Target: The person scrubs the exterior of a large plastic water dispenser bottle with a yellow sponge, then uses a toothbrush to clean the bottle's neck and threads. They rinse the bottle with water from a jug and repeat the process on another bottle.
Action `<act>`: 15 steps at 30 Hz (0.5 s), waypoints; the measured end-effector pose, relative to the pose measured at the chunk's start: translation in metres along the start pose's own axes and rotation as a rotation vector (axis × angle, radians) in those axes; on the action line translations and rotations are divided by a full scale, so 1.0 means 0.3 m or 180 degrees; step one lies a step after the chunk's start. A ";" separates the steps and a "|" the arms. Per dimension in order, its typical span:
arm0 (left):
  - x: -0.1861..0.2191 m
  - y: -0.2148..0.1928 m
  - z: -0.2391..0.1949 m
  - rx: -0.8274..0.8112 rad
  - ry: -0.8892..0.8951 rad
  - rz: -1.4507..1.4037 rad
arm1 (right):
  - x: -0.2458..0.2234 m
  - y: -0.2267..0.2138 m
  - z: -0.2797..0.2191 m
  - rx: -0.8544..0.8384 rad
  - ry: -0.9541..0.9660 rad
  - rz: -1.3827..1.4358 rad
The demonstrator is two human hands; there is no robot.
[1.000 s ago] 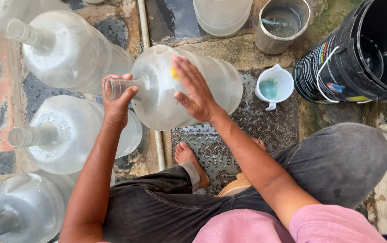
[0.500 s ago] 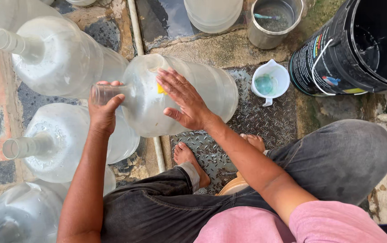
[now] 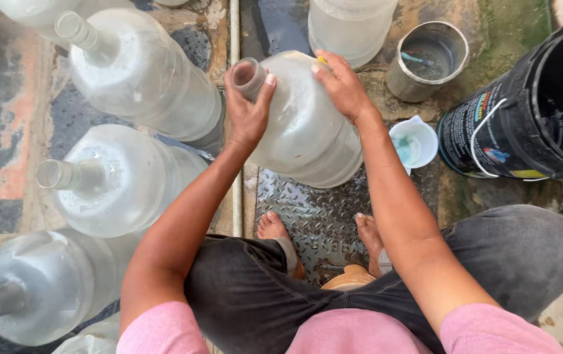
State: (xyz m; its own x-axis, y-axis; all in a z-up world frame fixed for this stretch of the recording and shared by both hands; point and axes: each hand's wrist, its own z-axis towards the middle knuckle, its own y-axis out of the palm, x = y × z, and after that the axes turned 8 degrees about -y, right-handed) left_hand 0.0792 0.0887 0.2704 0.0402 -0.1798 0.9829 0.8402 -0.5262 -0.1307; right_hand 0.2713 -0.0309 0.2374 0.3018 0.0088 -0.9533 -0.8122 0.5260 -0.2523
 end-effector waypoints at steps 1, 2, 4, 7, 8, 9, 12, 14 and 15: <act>0.021 0.044 -0.008 0.0052 0.0140 0.0151 | -0.093 -0.014 -0.001 -0.0058 -0.0039 -0.0772; 0.053 0.083 0.030 0.0103 0.0340 0.0285 | -0.179 -0.015 0.016 0.0035 -0.0399 -0.1626; 0.093 0.144 0.057 -0.0147 0.0513 0.0418 | -0.282 0.024 -0.052 0.0176 -0.1056 -0.3316; 0.077 0.209 0.000 -0.0462 0.0429 0.0453 | -0.251 0.108 -0.309 0.0809 -0.1247 -0.2844; 0.075 0.240 0.012 -0.0581 0.0409 0.0426 | -0.218 0.107 -0.361 0.0911 -0.1235 -0.2680; 0.073 0.269 0.021 -0.0690 0.0626 0.0605 | -0.179 0.088 -0.392 0.1014 -0.1225 -0.2519; 0.056 0.310 -0.028 -0.0977 0.0898 0.0924 | -0.047 -0.001 -0.477 0.1412 -0.1560 -0.2154; 0.063 0.307 -0.022 -0.0938 0.0875 0.0882 | 0.063 -0.050 -0.474 0.1938 -0.1256 -0.2030; 0.073 0.303 -0.034 -0.0930 0.0798 0.0838 | 0.127 -0.095 -0.466 0.2219 -0.1163 -0.1965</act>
State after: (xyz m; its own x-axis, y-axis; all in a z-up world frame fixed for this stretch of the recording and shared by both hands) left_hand 0.1510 0.0286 0.2786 0.0695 -0.5149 0.8544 0.6300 -0.6414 -0.4378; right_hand 0.2362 -0.1645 0.1849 0.8022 -0.2349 -0.5489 -0.0224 0.9069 -0.4207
